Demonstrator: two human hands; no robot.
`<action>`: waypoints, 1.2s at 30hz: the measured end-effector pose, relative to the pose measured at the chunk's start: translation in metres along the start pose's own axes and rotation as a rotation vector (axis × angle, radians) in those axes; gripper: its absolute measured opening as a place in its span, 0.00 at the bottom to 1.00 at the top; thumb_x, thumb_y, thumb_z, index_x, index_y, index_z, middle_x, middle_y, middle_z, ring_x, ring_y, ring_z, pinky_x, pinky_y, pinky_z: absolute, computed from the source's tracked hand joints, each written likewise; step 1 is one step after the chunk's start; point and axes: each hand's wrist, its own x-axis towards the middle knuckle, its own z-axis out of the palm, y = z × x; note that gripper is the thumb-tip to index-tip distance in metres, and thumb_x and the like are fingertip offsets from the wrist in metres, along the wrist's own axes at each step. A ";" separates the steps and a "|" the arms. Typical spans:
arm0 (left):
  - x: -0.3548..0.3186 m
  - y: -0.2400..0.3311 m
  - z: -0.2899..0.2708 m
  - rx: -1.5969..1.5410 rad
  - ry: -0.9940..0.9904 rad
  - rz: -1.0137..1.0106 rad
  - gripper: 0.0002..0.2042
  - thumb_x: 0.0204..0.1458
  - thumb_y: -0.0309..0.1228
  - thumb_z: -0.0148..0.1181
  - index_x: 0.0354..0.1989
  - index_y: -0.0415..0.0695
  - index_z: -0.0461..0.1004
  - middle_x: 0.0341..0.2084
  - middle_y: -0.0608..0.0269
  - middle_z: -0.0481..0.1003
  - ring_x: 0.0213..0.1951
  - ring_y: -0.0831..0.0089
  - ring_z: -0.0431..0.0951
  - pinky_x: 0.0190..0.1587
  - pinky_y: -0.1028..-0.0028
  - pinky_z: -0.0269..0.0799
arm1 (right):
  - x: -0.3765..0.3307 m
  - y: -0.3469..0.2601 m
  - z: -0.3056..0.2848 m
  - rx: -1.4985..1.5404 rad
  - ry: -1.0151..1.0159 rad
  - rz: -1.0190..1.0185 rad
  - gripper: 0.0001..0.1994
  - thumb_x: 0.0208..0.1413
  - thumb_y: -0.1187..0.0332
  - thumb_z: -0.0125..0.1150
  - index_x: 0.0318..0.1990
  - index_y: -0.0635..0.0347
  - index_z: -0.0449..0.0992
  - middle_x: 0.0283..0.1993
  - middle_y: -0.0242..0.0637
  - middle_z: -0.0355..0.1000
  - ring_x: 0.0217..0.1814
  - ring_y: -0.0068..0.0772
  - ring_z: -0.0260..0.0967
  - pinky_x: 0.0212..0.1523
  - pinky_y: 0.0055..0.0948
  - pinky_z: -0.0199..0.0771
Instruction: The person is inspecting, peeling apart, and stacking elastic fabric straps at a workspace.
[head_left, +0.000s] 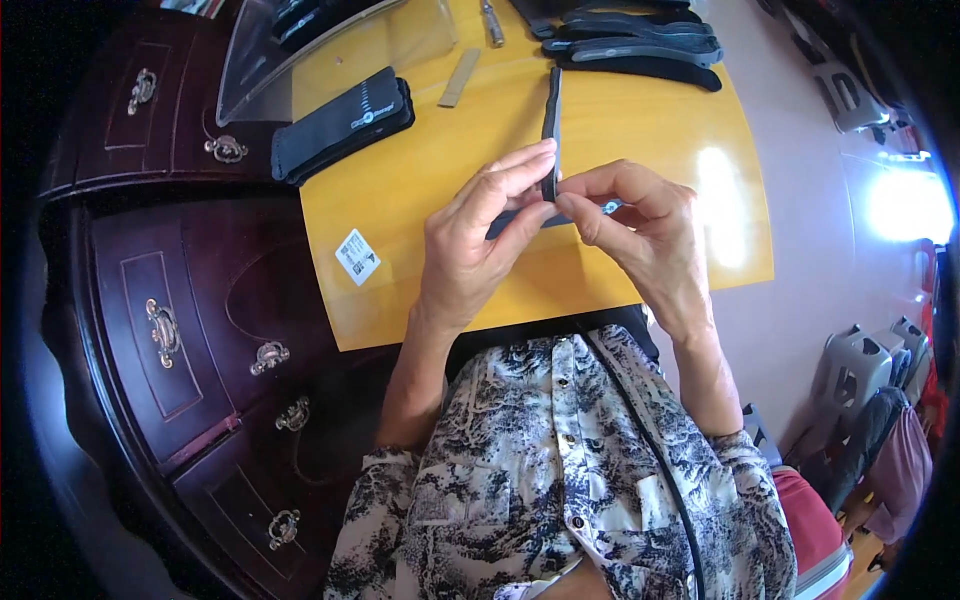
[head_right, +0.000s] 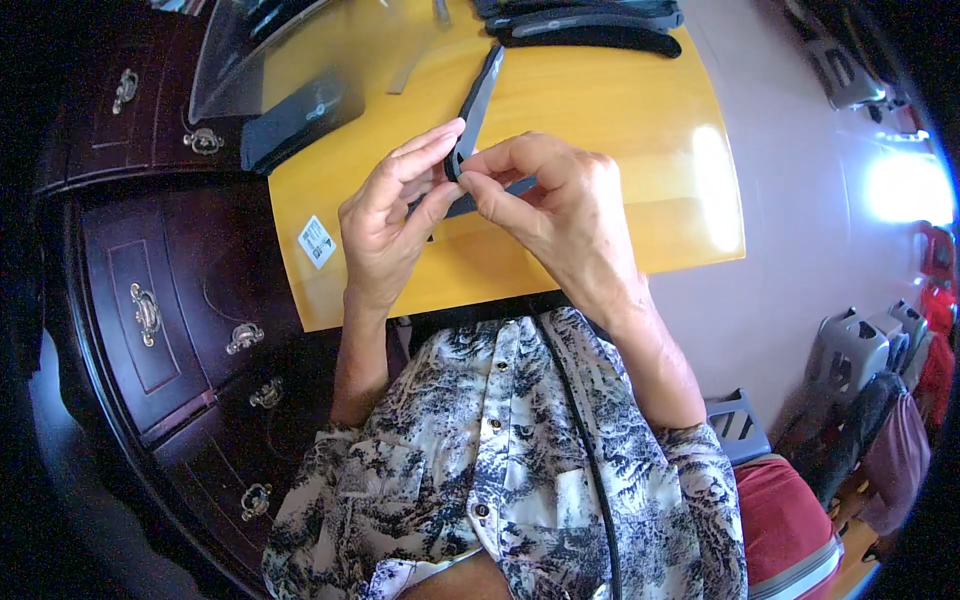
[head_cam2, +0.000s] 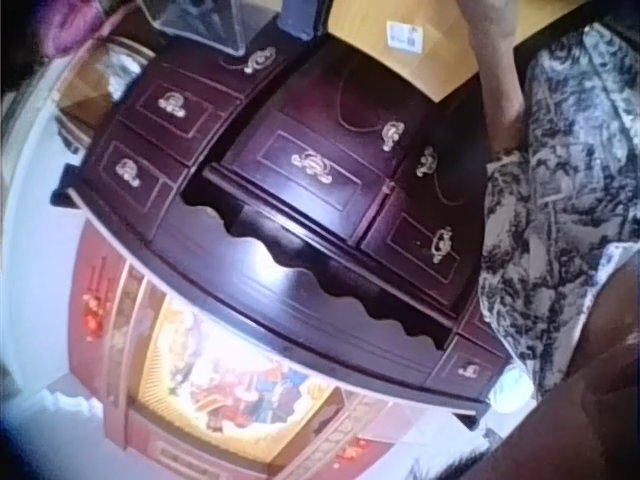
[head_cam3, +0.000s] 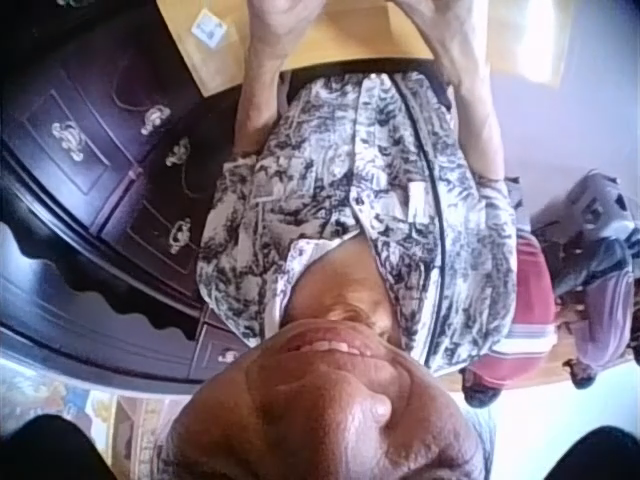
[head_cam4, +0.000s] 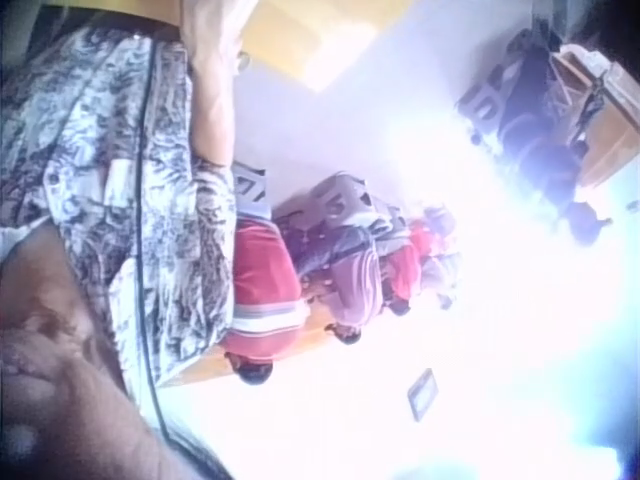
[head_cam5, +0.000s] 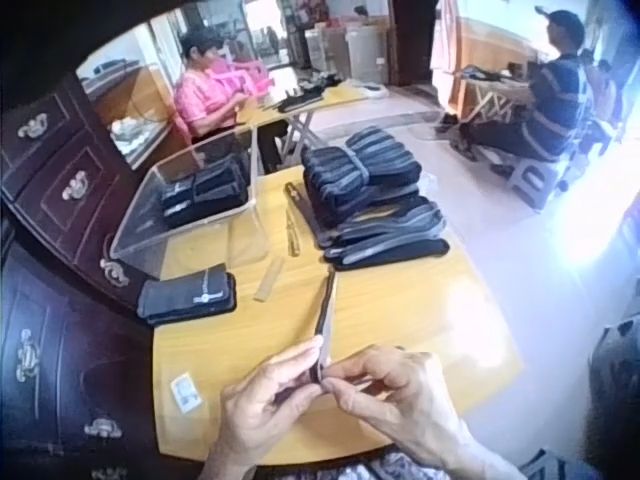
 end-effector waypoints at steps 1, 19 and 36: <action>0.001 0.001 0.001 0.002 -0.007 0.004 0.19 0.45 0.15 0.61 0.48 0.37 0.71 0.49 0.54 0.73 0.39 0.73 0.78 0.41 0.77 0.76 | 0.000 0.000 -0.002 -0.032 -0.011 -0.024 0.07 0.50 0.72 0.63 0.34 0.67 0.77 0.31 0.39 0.76 0.31 0.26 0.75 0.32 0.23 0.76; 0.008 0.008 0.003 0.235 -0.003 0.051 0.17 0.45 0.17 0.63 0.45 0.36 0.73 0.43 0.52 0.75 0.42 0.65 0.78 0.41 0.74 0.76 | 0.013 0.005 -0.010 -0.153 -0.065 -0.243 0.06 0.51 0.72 0.59 0.32 0.66 0.72 0.29 0.41 0.72 0.28 0.34 0.73 0.28 0.27 0.74; -0.007 0.010 0.007 -0.452 0.215 -0.282 0.15 0.52 0.16 0.56 0.48 0.33 0.65 0.40 0.57 0.71 0.44 0.75 0.73 0.46 0.77 0.72 | 0.029 0.016 0.007 -0.040 -0.120 -0.244 0.05 0.46 0.74 0.61 0.28 0.64 0.71 0.25 0.36 0.72 0.25 0.25 0.71 0.27 0.22 0.73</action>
